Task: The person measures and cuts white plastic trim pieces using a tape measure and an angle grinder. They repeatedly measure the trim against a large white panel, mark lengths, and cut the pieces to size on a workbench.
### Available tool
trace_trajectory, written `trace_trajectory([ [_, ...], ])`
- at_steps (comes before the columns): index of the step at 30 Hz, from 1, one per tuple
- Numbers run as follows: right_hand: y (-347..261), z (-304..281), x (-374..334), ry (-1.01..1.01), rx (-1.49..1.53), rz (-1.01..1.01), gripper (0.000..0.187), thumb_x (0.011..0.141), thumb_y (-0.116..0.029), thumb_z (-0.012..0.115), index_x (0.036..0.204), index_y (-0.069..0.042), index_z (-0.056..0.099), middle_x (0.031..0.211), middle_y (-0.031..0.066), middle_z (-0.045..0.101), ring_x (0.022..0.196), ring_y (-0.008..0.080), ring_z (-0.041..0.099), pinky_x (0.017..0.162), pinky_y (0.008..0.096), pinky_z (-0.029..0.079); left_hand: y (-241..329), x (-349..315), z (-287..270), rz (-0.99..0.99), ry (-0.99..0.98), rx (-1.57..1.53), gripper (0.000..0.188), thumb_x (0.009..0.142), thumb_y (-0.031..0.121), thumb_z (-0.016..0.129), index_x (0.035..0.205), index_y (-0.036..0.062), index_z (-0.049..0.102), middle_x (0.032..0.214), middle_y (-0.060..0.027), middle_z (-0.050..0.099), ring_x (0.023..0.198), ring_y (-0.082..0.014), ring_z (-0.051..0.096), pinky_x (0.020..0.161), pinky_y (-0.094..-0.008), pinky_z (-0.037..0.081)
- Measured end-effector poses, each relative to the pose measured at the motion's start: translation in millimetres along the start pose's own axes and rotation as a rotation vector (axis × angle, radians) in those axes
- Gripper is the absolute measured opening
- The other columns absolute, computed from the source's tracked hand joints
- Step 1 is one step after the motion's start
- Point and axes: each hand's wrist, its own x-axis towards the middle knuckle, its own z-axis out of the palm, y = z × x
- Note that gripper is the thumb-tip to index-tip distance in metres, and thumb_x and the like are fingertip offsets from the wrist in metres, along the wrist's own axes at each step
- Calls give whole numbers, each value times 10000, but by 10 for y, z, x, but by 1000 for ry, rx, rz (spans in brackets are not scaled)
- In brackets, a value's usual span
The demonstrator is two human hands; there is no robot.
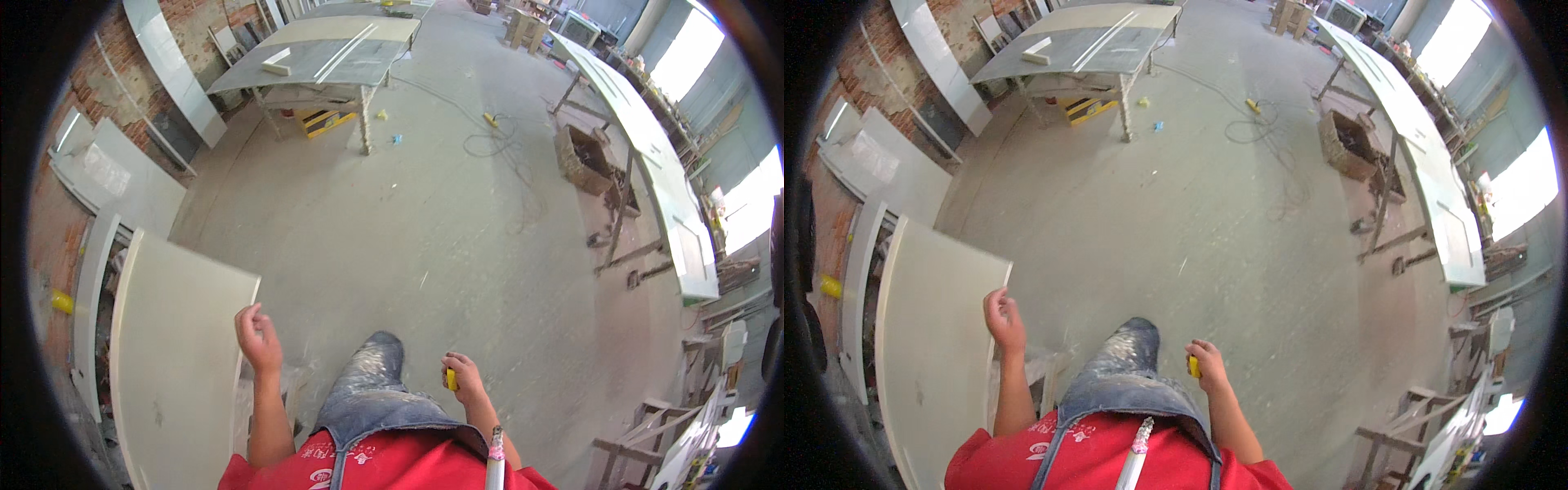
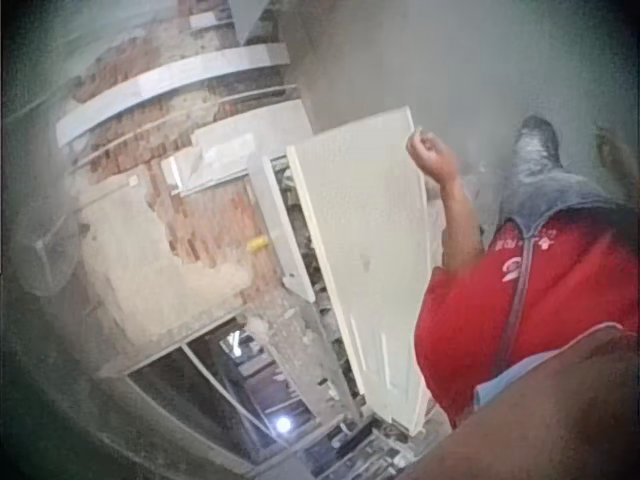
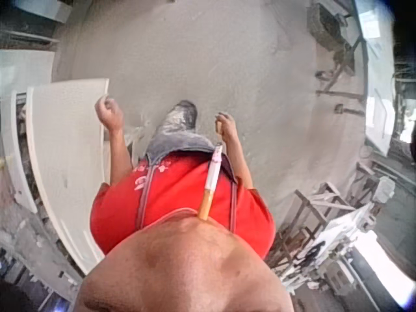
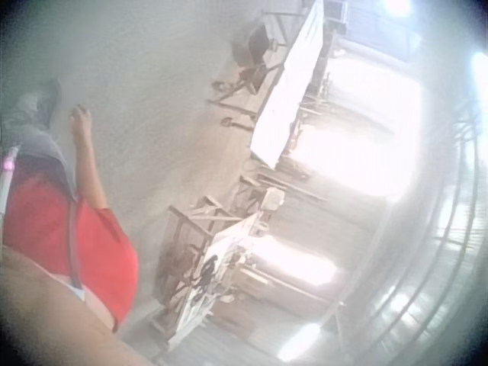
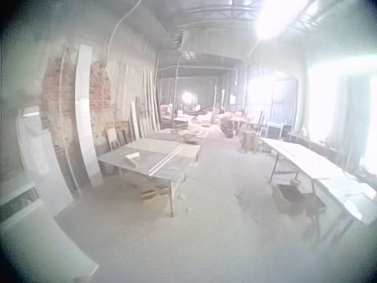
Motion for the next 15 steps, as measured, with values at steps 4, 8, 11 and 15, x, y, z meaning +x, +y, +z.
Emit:
trace_trajectory([
  [4, -1281, -4, 519, 37, 63, -63, 492, 923, -160, 706, 1345, 22, 529, 843, 77, 619, 682, 185, 620, 567, 339, 513, 780, 1023, 1312, 49, -198, -172, 234, 917, 8, 619, 1145, 34, 667, 1117, -126, 649, 904, -240, 623, 736, -338, 539],
  [8, -2402, 117, 1468, 36, 122, -70, 431, 920, -173, 715, 1286, -9, 556, 885, 77, 623, 703, 202, 629, 591, 354, 528, 1236, 1950, 2492, 168, -285, -253, 215, 910, 19, 641, 1122, 37, 671, 1114, -125, 680, 924, -255, 649, 738, -339, 555],
  [11, -3153, 302, 2491, 34, 85, -21, 352, 919, -148, 701, 1213, -9, 567, 888, 96, 616, 706, 229, 633, 606, 375, 543, 1297, 2565, 3397, 200, -275, -218, 205, 905, 20, 649, 1108, 32, 674, 1104, -127, 681, 902, -264, 657, 721, -340, 555],
  [15, -4378, 654, 3766, -104, -34, 5, 274, 898, -145, 714, 1089, 7, 590, 893, 116, 625, 708, 247, 644, 623, 388, 559, 1412, 3249, 4403, -5, -209, -138, 229, 888, 6, 661, 1115, 32, 676, 1087, -125, 674, 890, -257, 656, 715, -349, 553],
])
